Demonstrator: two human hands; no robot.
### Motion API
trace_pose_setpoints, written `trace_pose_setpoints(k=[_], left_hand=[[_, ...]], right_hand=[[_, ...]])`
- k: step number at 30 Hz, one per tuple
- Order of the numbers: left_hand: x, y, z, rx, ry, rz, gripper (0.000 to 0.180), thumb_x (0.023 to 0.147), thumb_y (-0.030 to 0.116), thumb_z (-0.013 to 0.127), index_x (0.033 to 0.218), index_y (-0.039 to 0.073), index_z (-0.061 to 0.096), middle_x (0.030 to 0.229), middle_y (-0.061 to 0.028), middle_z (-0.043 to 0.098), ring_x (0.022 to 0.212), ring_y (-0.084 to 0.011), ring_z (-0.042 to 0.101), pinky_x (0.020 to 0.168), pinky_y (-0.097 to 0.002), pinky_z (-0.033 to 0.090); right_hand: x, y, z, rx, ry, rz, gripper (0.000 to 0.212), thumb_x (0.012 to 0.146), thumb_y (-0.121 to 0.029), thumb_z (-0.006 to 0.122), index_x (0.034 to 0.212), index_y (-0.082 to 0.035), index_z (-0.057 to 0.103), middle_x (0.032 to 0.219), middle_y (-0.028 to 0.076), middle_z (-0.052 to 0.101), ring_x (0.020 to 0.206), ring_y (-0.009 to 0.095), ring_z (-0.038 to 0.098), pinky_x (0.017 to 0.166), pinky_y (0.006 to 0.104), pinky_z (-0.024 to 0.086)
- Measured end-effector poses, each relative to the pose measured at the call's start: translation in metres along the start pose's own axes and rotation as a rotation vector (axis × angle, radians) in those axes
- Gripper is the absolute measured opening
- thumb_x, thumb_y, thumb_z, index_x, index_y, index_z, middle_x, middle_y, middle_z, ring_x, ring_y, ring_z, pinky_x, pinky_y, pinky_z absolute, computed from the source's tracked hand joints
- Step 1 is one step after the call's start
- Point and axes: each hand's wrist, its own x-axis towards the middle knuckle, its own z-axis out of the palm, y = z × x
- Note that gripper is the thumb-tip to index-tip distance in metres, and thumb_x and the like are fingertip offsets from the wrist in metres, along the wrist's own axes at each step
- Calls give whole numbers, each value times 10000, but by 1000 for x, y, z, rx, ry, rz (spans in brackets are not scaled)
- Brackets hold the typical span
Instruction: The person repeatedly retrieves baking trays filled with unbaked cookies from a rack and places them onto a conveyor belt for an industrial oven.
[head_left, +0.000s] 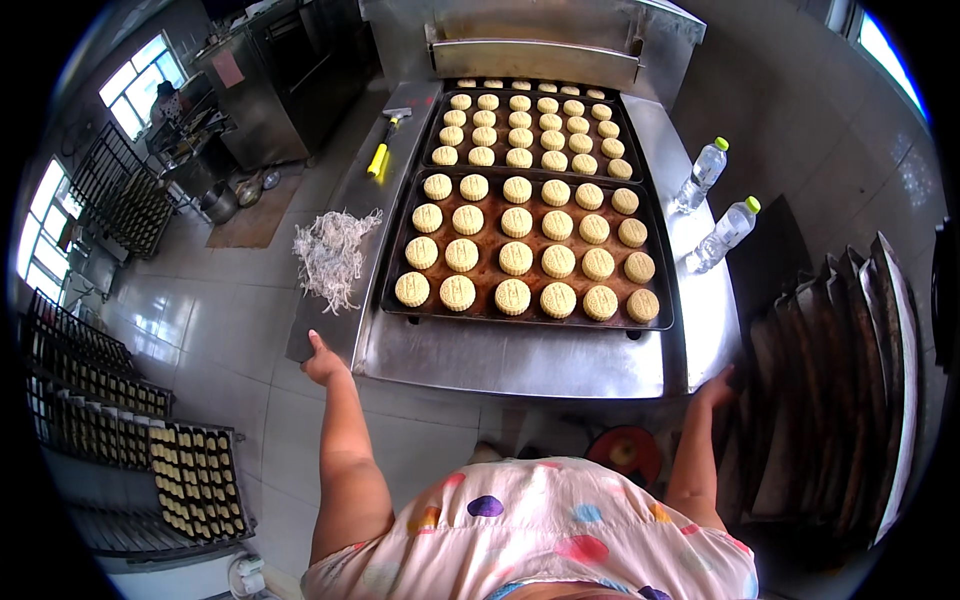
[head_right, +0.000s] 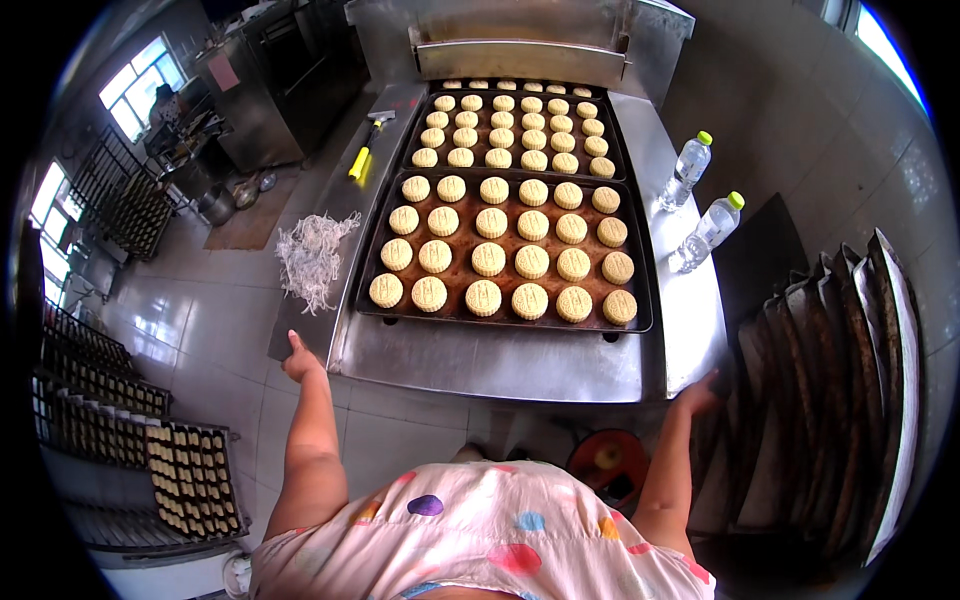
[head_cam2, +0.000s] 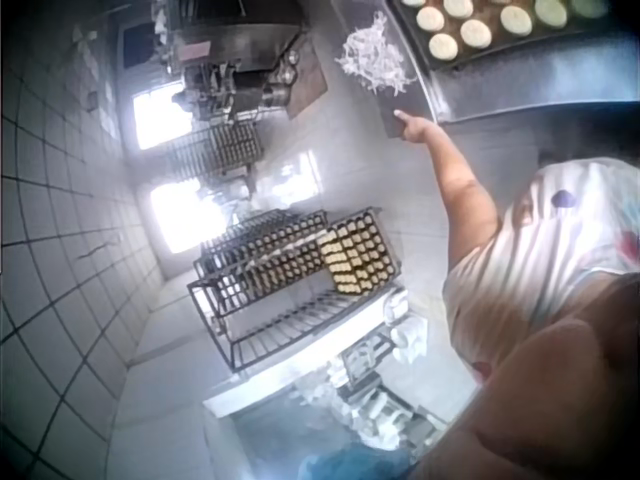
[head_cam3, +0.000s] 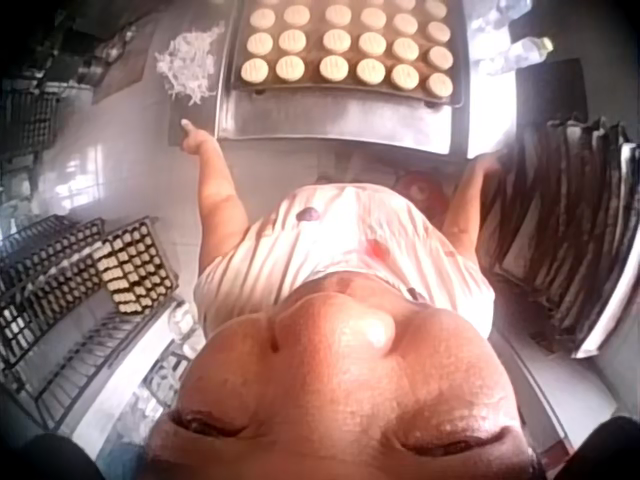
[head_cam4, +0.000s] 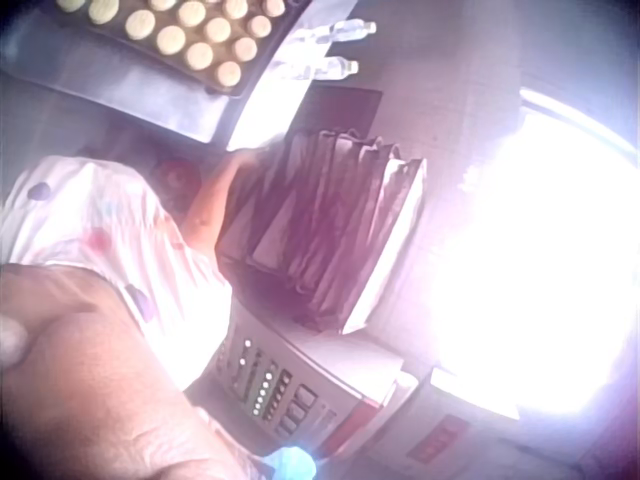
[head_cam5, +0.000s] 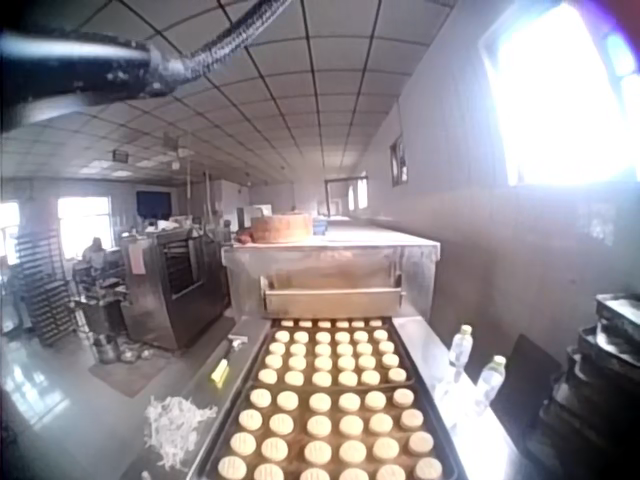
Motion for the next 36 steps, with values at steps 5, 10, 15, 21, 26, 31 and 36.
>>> trace_pose_setpoints(k=[5, 10, 15, 21, 26, 31, 36], left_hand=[[4, -1, -10, 87, 41, 38, 794, 700, 541, 670, 1015, -154, 448, 925, -267, 606, 838, -387, 604, 742, -412, 497], [-7, 6, -7, 56, -35, -9, 815, 711, 537, 662, 1026, -178, 431, 939, -285, 595, 844, -390, 601, 751, -405, 498], [-4, 3, -9, -72, -50, 12, 756, 727, 492, 673, 1015, -166, 439, 952, -271, 593, 842, -370, 600, 755, -398, 499], [-5, 5, -12, -36, -34, 7, 741, 728, 478, 679, 1020, -160, 443, 962, -263, 593, 842, -360, 602, 758, -394, 499], [-1, 1, -7, -43, -35, -7, 733, 729, 468, 682, 1036, -153, 443, 973, -259, 593, 854, -359, 601, 763, -391, 498], [1, -2, -9, -68, -31, -17, 732, 731, 461, 684, 1051, -149, 436, 978, -255, 593, 857, -357, 601, 764, -391, 498], [-6, 4, -11, -66, -58, -11, 745, 734, 471, 676, 1051, -156, 430, 973, -259, 595, 855, -363, 602, 761, -396, 499]], right_hand=[[-23, -22, 2, -117, 2, 123, 668, 771, -334, 675, 1163, 138, 414, 1075, 297, 546, 955, 393, 573, 845, 393, 479], [-12, -18, -1, -117, 80, 49, 670, 770, -346, 668, 1145, 144, 409, 1094, 308, 523, 987, 383, 559, 840, 402, 480], [-27, -41, -5, -168, 87, 48, 508, 788, -234, 671, 1073, 144, 487, 1034, 274, 581, 955, 349, 589, 836, 369, 487], [-30, -46, -6, -151, 92, 76, 533, 779, -246, 677, 1081, 146, 478, 1040, 281, 574, 960, 362, 582, 845, 380, 483], [-22, -31, -8, -137, 29, 64, 797, 760, -422, 660, 1176, 184, 350, 1106, 347, 490, 1015, 431, 527, 865, 444, 458], [-32, -42, -8, -131, 3, 109, 808, 756, -436, 659, 1171, 187, 352, 1096, 349, 495, 1013, 432, 528, 865, 444, 457], [-27, -37, -10, -80, -1, 90, 807, 760, -422, 661, 1181, 185, 338, 1109, 350, 490, 1021, 432, 524, 870, 432, 458]])
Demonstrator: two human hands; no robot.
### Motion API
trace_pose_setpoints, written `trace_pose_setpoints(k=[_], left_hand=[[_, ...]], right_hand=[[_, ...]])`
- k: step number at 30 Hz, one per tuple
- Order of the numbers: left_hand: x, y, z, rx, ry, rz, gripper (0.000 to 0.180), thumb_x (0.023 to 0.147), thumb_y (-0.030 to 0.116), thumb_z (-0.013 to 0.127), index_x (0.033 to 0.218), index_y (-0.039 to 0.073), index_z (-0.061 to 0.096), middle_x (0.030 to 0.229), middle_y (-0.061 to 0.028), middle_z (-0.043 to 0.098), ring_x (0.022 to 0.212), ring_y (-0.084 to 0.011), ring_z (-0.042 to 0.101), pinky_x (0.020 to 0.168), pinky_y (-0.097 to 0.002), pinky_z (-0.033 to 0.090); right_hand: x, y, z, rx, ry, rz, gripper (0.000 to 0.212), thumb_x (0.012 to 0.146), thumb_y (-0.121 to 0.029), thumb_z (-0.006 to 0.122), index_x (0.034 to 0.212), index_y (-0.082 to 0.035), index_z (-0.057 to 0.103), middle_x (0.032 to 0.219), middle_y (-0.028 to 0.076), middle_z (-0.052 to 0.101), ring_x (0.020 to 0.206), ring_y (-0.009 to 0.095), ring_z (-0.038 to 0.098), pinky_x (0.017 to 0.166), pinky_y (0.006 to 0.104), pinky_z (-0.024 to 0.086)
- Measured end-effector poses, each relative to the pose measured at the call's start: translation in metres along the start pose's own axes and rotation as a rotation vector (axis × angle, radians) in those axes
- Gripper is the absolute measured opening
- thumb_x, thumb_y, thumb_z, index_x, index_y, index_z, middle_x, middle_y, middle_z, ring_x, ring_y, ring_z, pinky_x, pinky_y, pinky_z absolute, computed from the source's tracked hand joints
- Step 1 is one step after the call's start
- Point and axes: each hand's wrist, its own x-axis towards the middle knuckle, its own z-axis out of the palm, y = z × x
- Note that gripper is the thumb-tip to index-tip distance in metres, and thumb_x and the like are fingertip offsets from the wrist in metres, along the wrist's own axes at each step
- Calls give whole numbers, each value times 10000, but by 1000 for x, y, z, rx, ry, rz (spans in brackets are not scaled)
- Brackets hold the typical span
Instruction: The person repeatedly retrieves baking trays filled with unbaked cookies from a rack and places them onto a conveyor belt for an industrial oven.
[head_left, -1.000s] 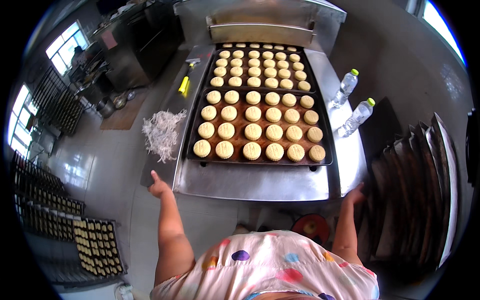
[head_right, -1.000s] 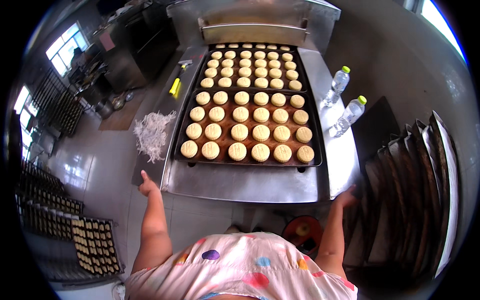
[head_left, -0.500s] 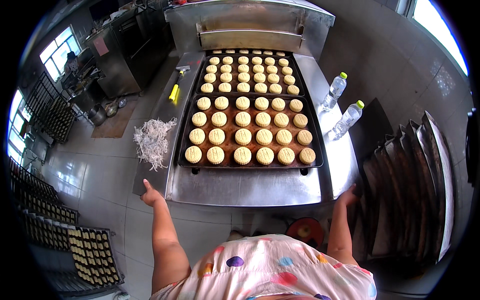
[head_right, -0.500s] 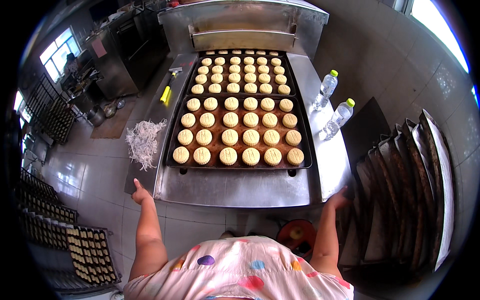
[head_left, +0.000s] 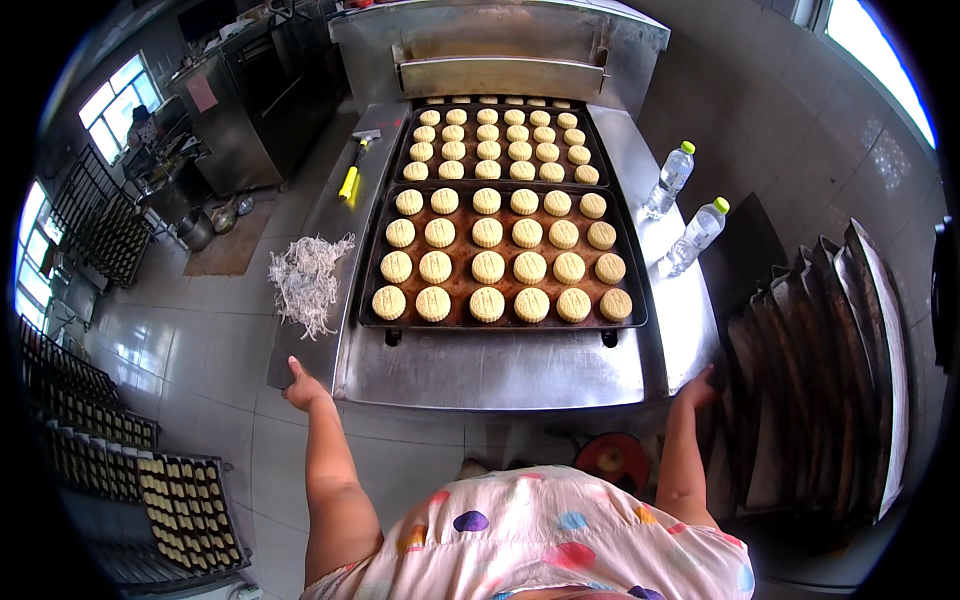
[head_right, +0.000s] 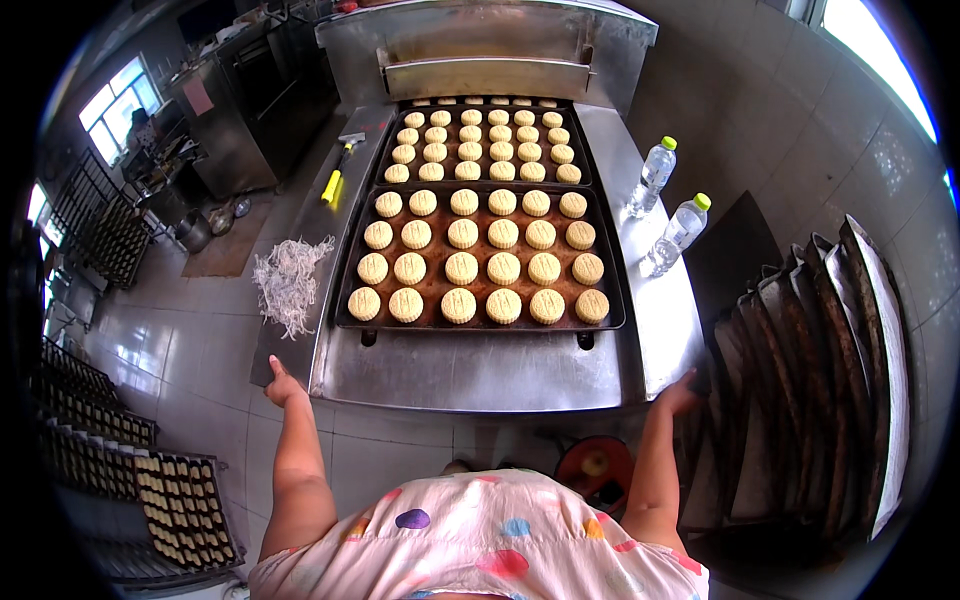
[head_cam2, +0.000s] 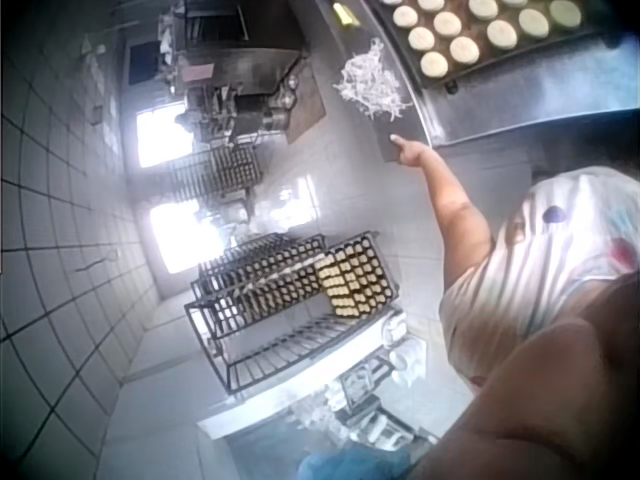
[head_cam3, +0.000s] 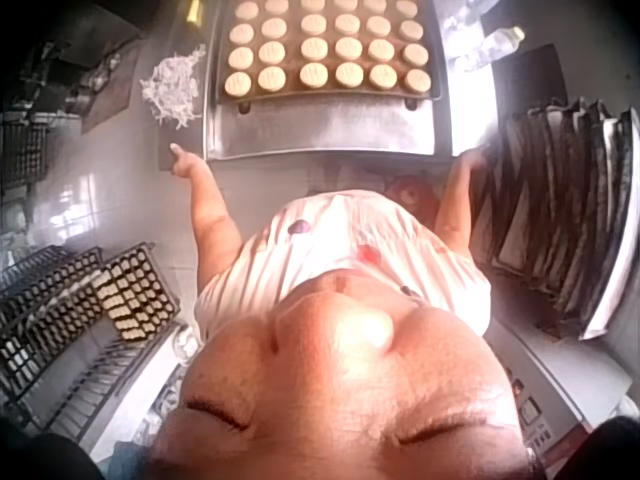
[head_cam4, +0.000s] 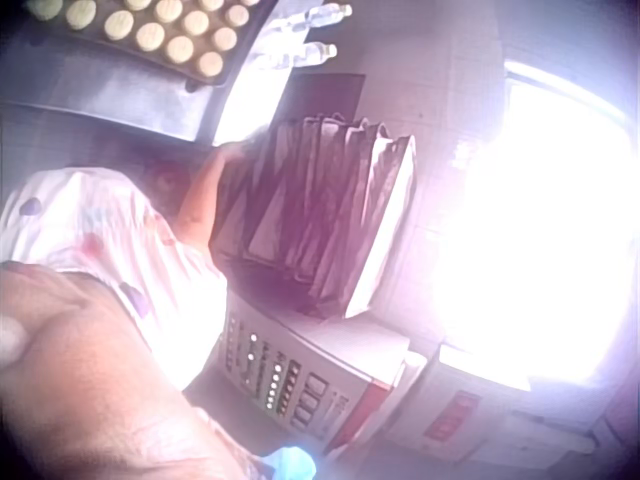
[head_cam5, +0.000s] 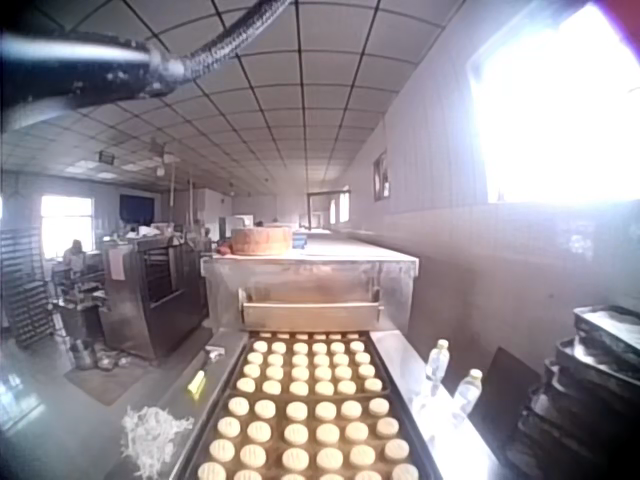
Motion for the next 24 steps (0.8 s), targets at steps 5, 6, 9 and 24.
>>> trace_pose_setpoints(k=[5, 6, 9, 24], left_hand=[[2, -1, -2, 53, 19, 4, 763, 732, 492, 667, 1046, -161, 428, 964, -266, 595, 851, -373, 601, 758, -405, 498], [3, -2, -1, 51, 19, 5, 765, 731, 495, 667, 1045, -160, 428, 963, -267, 594, 851, -374, 601, 758, -406, 498], [5, -5, 0, 35, 14, 13, 767, 728, 500, 667, 1041, -159, 430, 961, -266, 595, 853, -374, 601, 760, -404, 497], [14, -18, 4, 2, 46, 44, 769, 710, 515, 676, 994, -164, 453, 915, -271, 601, 822, -379, 604, 738, -409, 497]], right_hand=[[-3, 1, 2, 44, -33, 39, 806, 763, -411, 661, 1202, 174, 324, 1123, 345, 486, 1030, 430, 521, 875, 429, 456], [-4, 0, 1, 45, -36, 33, 807, 763, -412, 661, 1206, 172, 322, 1124, 344, 486, 1031, 429, 520, 876, 430, 455], [-3, -1, 1, -2, -29, 14, 806, 763, -413, 661, 1212, 165, 325, 1121, 340, 489, 1031, 425, 521, 877, 432, 454], [-3, 6, 7, -2, 44, -25, 537, 779, -276, 673, 1052, 148, 488, 1003, 293, 578, 936, 375, 586, 808, 392, 492]])
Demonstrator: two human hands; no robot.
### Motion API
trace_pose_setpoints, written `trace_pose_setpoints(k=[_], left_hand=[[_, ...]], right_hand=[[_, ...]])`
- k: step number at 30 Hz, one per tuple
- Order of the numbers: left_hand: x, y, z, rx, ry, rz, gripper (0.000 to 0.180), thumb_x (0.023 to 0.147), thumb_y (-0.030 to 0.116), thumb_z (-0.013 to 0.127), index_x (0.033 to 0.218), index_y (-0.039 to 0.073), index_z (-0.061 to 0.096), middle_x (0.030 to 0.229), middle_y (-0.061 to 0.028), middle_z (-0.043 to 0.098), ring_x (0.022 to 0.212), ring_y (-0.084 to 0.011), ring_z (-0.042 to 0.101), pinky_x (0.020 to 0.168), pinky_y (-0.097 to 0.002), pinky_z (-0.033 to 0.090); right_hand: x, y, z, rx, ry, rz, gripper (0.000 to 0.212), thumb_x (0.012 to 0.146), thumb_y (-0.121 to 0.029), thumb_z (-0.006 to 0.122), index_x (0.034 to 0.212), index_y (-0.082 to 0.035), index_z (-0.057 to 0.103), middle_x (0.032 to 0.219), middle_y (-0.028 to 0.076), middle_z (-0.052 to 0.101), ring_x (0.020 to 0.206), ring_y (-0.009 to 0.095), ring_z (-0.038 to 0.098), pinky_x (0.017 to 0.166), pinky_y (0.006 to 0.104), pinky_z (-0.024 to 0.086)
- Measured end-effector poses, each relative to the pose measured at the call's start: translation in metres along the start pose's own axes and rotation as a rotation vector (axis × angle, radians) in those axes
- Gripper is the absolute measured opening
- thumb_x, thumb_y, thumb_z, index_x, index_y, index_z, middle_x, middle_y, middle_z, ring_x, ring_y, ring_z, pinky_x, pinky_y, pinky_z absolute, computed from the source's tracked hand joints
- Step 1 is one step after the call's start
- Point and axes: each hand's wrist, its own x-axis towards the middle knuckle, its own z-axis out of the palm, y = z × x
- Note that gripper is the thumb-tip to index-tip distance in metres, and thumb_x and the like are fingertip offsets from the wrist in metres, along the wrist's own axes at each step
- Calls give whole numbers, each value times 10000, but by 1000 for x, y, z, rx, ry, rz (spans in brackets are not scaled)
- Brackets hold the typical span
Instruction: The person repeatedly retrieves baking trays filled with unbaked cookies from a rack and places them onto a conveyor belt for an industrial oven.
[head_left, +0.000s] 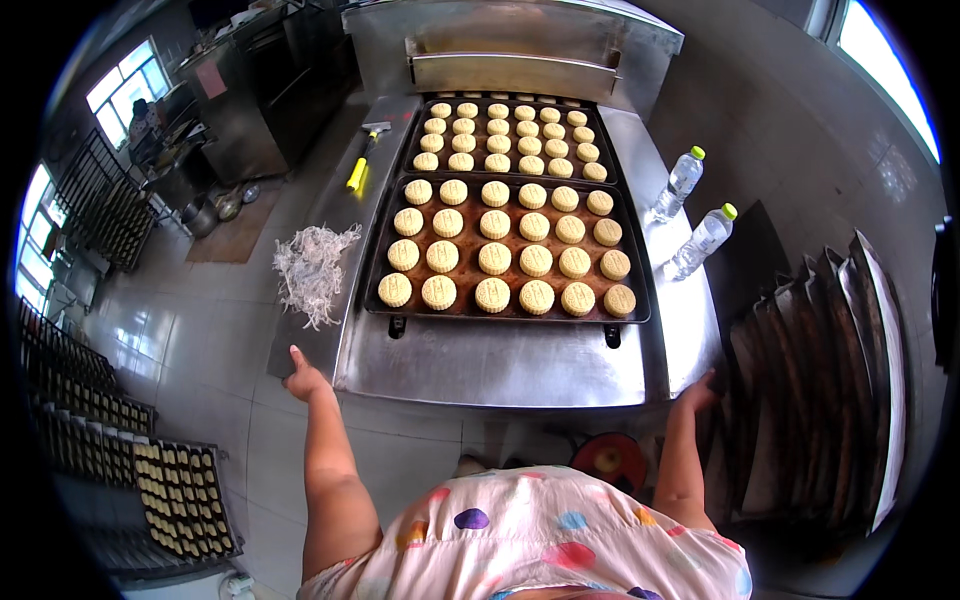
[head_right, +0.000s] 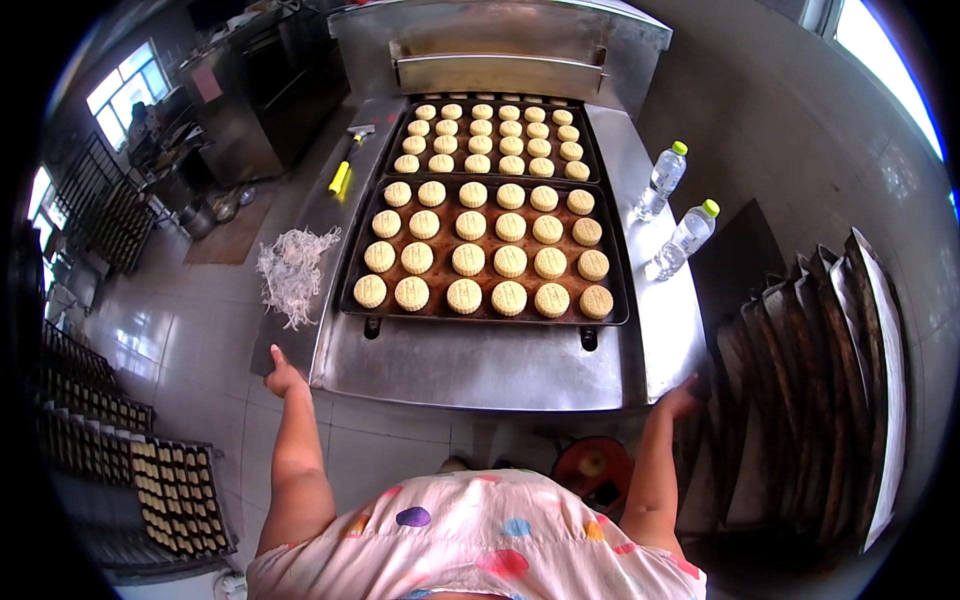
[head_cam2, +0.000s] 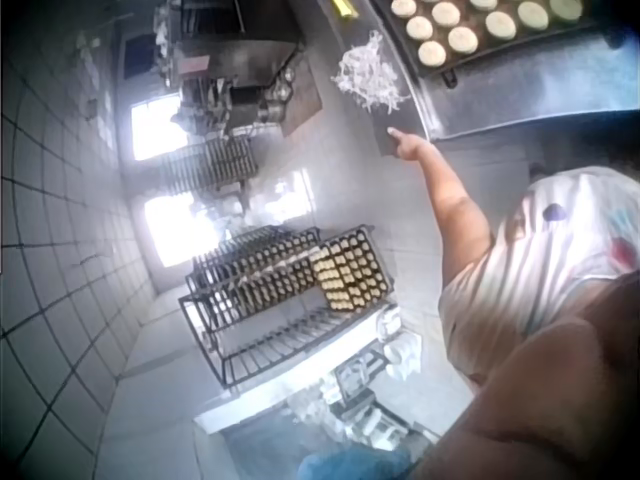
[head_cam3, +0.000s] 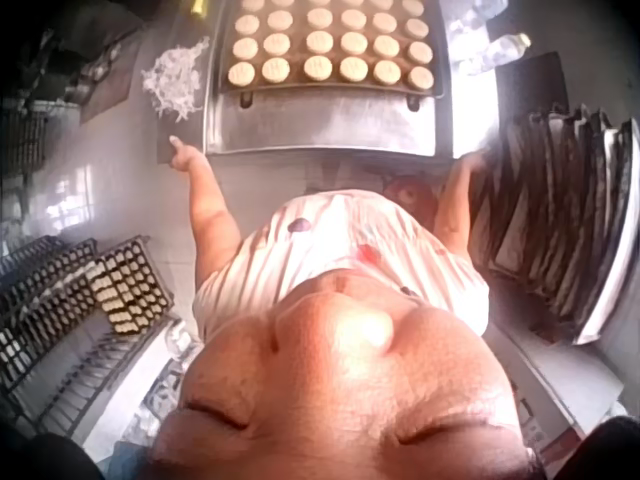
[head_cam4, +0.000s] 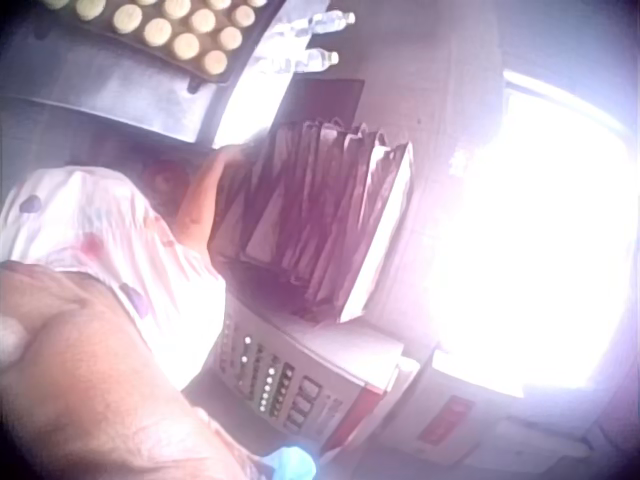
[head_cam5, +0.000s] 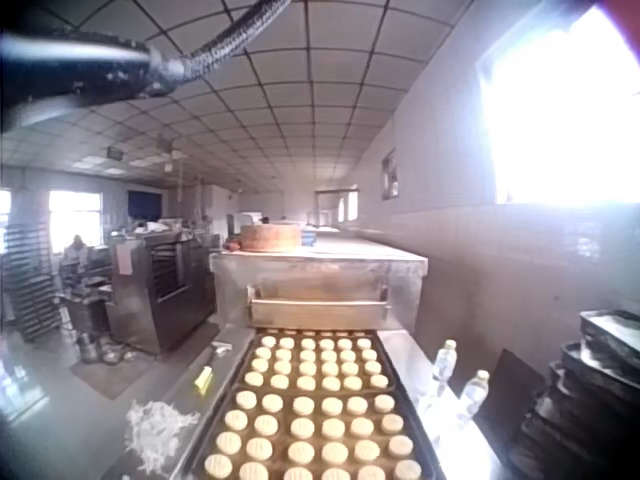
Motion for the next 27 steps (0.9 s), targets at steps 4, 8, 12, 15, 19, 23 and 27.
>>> trace_pose_setpoints(k=[4, 8, 12, 15, 19, 23, 27], left_hand=[[0, -2, 4, 96, 36, 14, 816, 704, 549, 660, 1003, -175, 433, 898, -286, 598, 820, -402, 601, 725, -422, 498], [4, -2, 3, 105, 48, 29, 834, 699, 564, 655, 1002, -178, 422, 877, -282, 601, 808, -402, 605, 700, -423, 505], [5, -5, 5, 33, 39, 28, 819, 701, 550, 661, 1008, -171, 423, 891, -270, 603, 800, -387, 611, 702, -417, 508], [0, -4, 10, 123, 44, 17, 805, 703, 536, 668, 1009, -169, 430, 904, -263, 603, 799, -383, 612, 702, -415, 510], [7, -9, 3, 92, 98, 43, 806, 691, 550, 669, 993, -163, 447, 905, -265, 602, 811, -384, 610, 701, -420, 507], [4, -11, 12, 118, 90, 55, 790, 682, 556, 674, 976, -146, 463, 878, -263, 608, 811, -394, 608, 703, -424, 503], [12, -14, 7, 124, 110, 64, 773, 688, 543, 674, 986, -138, 461, 885, -265, 607, 812, -395, 608, 708, -430, 503]], right_hand=[[14, 11, 2, -112, -30, 176, 546, 770, -311, 681, 1026, 142, 514, 980, 308, 582, 908, 367, 600, 785, 388, 502], [13, 26, 9, -79, -32, 68, 683, 777, -438, 637, 1072, 153, 464, 935, 298, 595, 842, 394, 611, 713, 400, 526], [25, 42, 10, -59, 11, -107, 664, 776, -423, 645, 1081, 140, 468, 941, 287, 599, 844, 386, 612, 728, 400, 524], [27, 45, 12, -97, 9, -21, 671, 766, -445, 646, 1037, 149, 490, 915, 288, 604, 835, 388, 615, 722, 406, 525], [3, 4, 0, -156, -143, 145, 696, 748, -513, 629, 932, 153, 544, 875, 290, 609, 824, 396, 616, 706, 412, 526], [26, 23, 1, -299, -117, 230, 619, 764, -476, 625, 930, 119, 584, 900, 262, 621, 827, 358, 626, 713, 376, 525], [15, 30, 6, -141, -63, 57, 576, 756, -361, 685, 1061, 100, 525, 1017, 274, 583, 918, 364, 594, 800, 391, 493]])
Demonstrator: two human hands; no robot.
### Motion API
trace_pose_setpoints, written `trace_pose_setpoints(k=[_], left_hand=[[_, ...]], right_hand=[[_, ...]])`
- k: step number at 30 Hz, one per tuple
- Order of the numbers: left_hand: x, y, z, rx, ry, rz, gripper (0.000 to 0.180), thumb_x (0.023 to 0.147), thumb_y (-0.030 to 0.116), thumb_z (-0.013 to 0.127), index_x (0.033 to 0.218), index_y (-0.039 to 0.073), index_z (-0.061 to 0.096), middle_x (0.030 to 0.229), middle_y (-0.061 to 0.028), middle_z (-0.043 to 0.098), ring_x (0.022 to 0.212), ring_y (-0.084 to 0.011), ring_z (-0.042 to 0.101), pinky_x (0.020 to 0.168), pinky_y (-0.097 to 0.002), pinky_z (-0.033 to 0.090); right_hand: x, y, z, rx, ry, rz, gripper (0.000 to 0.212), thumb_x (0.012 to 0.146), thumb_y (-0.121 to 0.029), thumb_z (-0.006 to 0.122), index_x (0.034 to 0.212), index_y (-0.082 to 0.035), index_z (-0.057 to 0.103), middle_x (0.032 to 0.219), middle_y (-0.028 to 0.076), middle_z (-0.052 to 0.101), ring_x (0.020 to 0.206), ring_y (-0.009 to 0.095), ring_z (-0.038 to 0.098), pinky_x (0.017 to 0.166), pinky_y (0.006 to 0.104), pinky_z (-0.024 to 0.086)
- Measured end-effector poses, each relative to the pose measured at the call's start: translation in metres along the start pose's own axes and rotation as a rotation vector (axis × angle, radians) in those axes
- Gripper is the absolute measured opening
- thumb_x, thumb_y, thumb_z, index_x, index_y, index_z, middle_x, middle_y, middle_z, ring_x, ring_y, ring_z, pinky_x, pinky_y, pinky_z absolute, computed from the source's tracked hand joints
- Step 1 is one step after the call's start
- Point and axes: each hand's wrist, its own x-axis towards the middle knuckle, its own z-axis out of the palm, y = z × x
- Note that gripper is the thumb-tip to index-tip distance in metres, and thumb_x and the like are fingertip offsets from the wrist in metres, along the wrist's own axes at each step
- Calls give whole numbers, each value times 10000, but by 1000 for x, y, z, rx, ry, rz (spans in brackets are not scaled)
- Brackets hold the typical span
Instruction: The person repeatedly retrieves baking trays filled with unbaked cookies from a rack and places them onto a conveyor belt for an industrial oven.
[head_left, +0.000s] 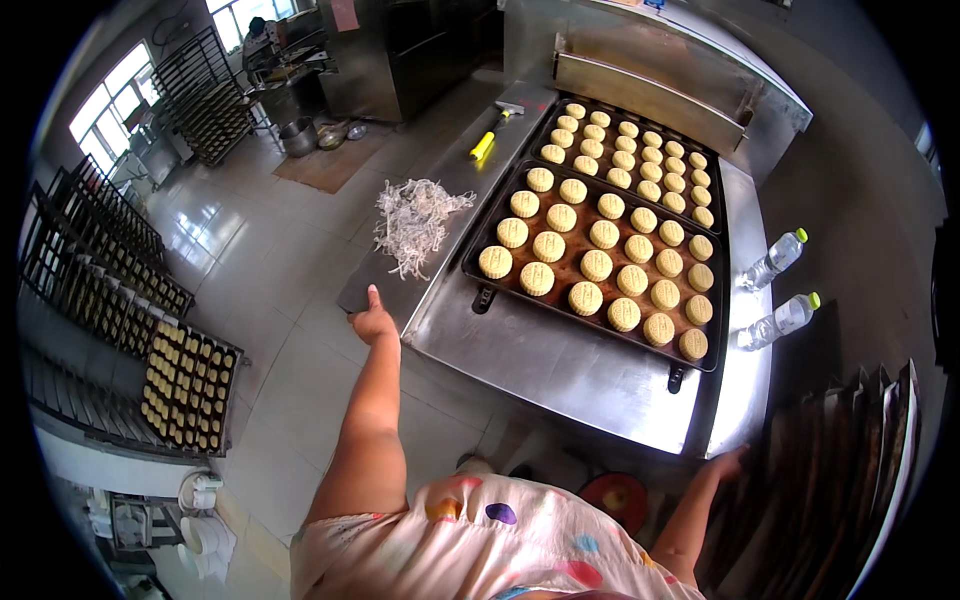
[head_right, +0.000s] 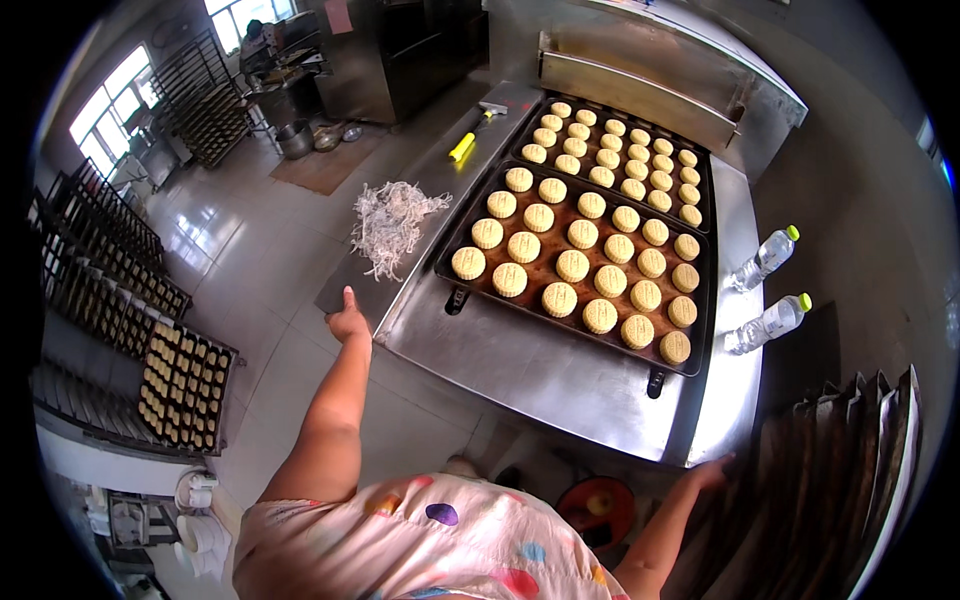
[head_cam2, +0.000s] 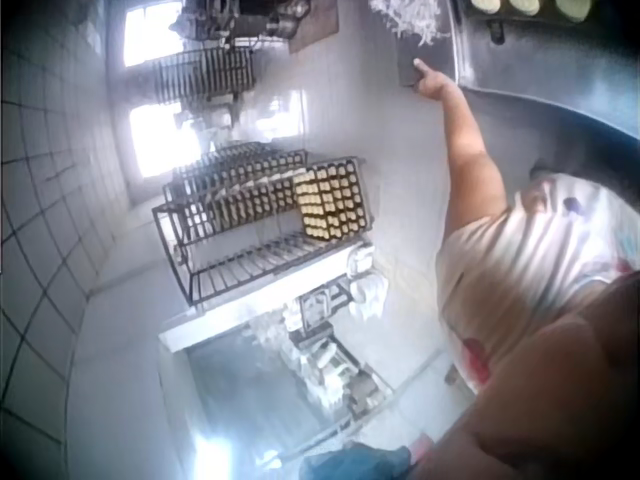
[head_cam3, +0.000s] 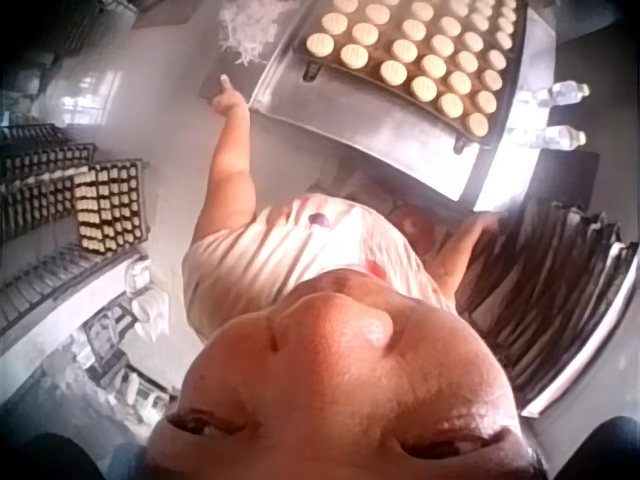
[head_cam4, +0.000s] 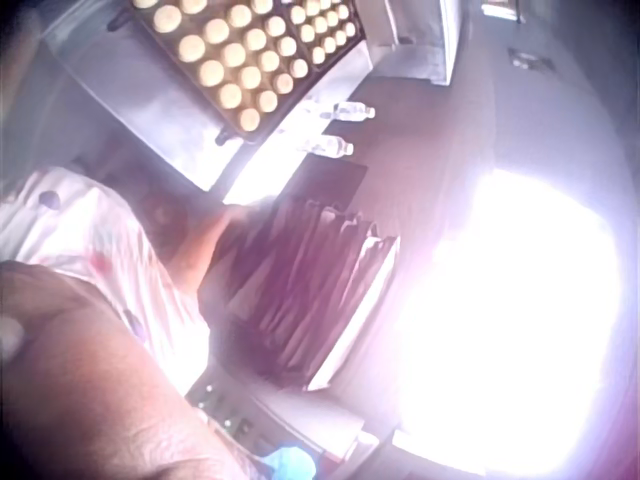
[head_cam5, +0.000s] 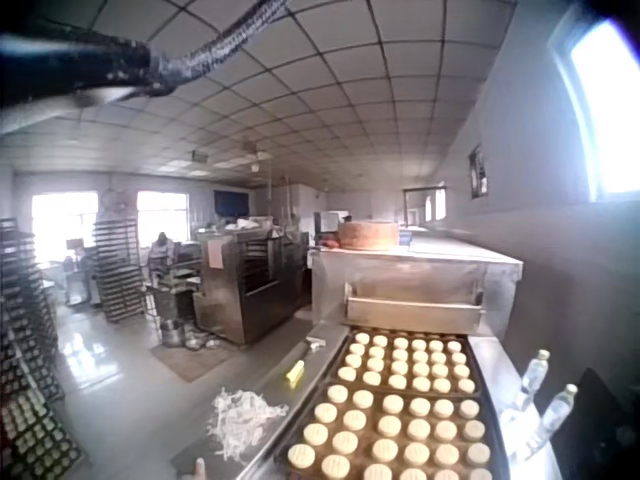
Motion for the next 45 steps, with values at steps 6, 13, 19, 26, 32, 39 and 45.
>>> trace_pose_setpoints(k=[6, 13, 19, 26, 32, 39, 45], left_hand=[[-5, 4, -1, 24, -42, -13, 782, 700, 533, 668, 1024, -139, 434, 925, -269, 590, 831, -393, 601, 718, -429, 500], [12, -7, -23, 51, -129, 168, 769, 813, 470, 559, 1153, -174, 312, 1037, -298, 531, 956, -391, 559, 813, -409, 470], [38, -82, -71, -351, -1080, -302, 635, 844, 392, 575, 1317, 74, 293, 1109, -150, 557, 969, -297, 585, 767, -405, 498], [141, -319, -245, -7, -1165, -703, 336, 849, 306, 580, 1026, 28, 512, 944, -123, 626, 768, -253, 629, 654, -386, 526], [218, -392, -409, -100, -759, -879, 310, 858, 269, 556, 1041, 24, 502, 933, -120, 625, 762, -223, 618, 642, -351, 518], [273, -410, -484, -460, -318, -961, 322, 860, 226, 545, 1085, 2, 488, 980, -143, 617, 851, -248, 617, 724, -367, 527], [332, -418, -486, -539, -373, -1029, 381, 861, 235, 544, 1121, -31, 459, 1010, -158, 599, 899, -259, 604, 764, -371, 516]], right_hand=[[18, 28, 3, 40, 37, -168, 566, 787, -327, 665, 1116, 100, 491, 1054, 273, 572, 945, 364, 585, 831, 396, 478], [-69, 55, -28, 166, -59, -318, 545, 878, -406, 509, 1086, 97, 523, 996, 275, 591, 858, 374, 591, 768, 393, 477], [-156, 187, -73, 85, -828, -214, 289, 849, -197, 502, 898, 76, 585, 705, 103, 587, 551, 191, 543, 489, 352, 453], [-429, 125, -138, -324, -1960, -25, 184, 848, -103, 546, 990, 14, 552, 822, 103, 600, 672, 216, 627, 508, 329, 526], [-576, 113, -149, -642, -2221, -235, 272, 869, -129, 537, 1081, 39, 517, 909, 137, 621, 737, 214, 647, 548, 313, 544], [-771, 77, -160, -783, -2485, -521, 352, 860, -202, 553, 1126, 24, 508, 948, 131, 624, 802, 211, 640, 636, 316, 543], [-922, 65, -175, -836, -2567, -442, 379, 854, -232, 558, 1130, 20, 502, 934, 134, 624, 806, 225, 639, 659, 325, 541]])
